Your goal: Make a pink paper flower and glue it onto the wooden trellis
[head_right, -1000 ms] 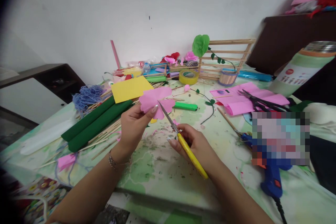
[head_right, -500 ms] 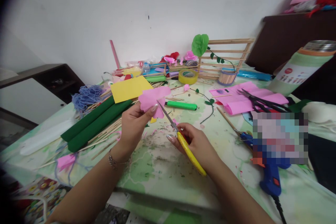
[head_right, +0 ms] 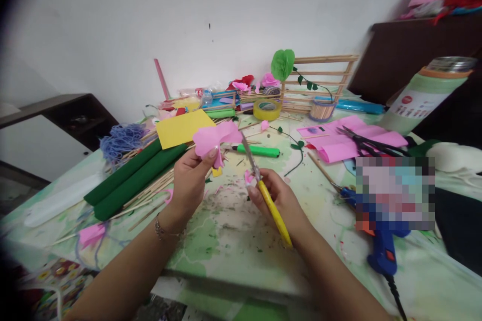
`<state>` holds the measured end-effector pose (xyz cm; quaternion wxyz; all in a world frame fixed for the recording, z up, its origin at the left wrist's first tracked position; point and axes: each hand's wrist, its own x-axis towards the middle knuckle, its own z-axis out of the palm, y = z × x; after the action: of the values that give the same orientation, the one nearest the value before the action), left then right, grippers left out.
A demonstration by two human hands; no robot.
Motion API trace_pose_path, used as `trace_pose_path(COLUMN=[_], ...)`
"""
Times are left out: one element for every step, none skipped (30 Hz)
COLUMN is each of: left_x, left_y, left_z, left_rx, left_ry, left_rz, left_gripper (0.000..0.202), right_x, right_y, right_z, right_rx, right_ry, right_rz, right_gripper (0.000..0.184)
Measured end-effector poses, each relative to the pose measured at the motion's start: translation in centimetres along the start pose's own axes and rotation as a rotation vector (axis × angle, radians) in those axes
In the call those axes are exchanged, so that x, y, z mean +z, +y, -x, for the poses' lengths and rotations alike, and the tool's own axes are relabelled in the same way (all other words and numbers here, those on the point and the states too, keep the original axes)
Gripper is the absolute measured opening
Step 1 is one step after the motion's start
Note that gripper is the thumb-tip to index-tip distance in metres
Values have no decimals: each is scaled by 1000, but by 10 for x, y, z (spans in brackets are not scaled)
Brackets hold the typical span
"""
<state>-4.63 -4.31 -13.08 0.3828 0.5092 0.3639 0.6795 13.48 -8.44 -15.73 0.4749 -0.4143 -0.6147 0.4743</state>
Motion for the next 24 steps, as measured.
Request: trace_pose_path(left_x=[1,1,2,3,4,4,5,5,5,5,5,5,6,7,7,8,9,10,11,11,11,11,11,11], left_y=[0,-1,-1,-2,-3,-4,-6,-7,-9,-10,-11,-11,-11,-11,-10,-9,-9,-9,-9,-9,-10,-10,-11,-11], left_z=[0,1,2,4,5,7,9,10,12,13,15,15,16,17,17,17,17,17,17,17,17,17,17,17], left_rx=[-10,-26,-50,-84,-128,-177,-222,-258,-284,-301,-316,-330,-344,-358,-371,-380,-386,-387,-382,-371,-356,-341,-331,-326], left_ry=[-19,-44,-77,-118,-168,-218,-267,-311,-346,-372,-393,-409,-422,-431,-441,-449,-454,-453,-444,-430,-415,-400,-388,-378], left_rz=[13,24,32,39,45,53,62,73,83,91,96,96,93,87,79,69,57,47,36,26,16,7,-3,-12], left_gripper=[27,26,26,26,26,25,25,24,23,23,22,23,24,25,27,28,29,30,30,30,30,30,30,30], right_x=[0,0,0,-1,-2,-3,-4,-6,-7,-8,-8,-8,-8,-7,-6,-5,-4,-3,-3,-2,-2,-2,-3,-3], right_y=[0,0,0,0,0,0,0,1,1,2,2,2,1,-1,-2,-4,-5,-7,-8,-8,-9,-9,-9,-9], right_z=[0,-1,-2,-3,-4,-6,-7,-8,-8,-9,-9,-9,-9,-9,-8,-8,-8,-7,-7,-7,-7,-7,-7,-7], right_rx=[-9,-14,-18,-21,-28,-41,-55,-62,-58,-38,-8,25,54,72,72,58,39,20,4,-10,-21,-31,-42,-53], right_ry=[44,91,142,196,248,292,325,340,336,317,298,285,279,275,276,276,271,270,278,295,320,348,373,394], right_rz=[-37,-73,-107,-138,-165,-196,-228,-256,-278,-292,-297,-288,-272,-260,-258,-261,-262,-260,-256,-248,-238,-230,-228,-226], right_gripper=[39,39,39,39,39,40,41,42,43,44,44,44,43,42,41,40,40,39,38,37,37,39,41,44])
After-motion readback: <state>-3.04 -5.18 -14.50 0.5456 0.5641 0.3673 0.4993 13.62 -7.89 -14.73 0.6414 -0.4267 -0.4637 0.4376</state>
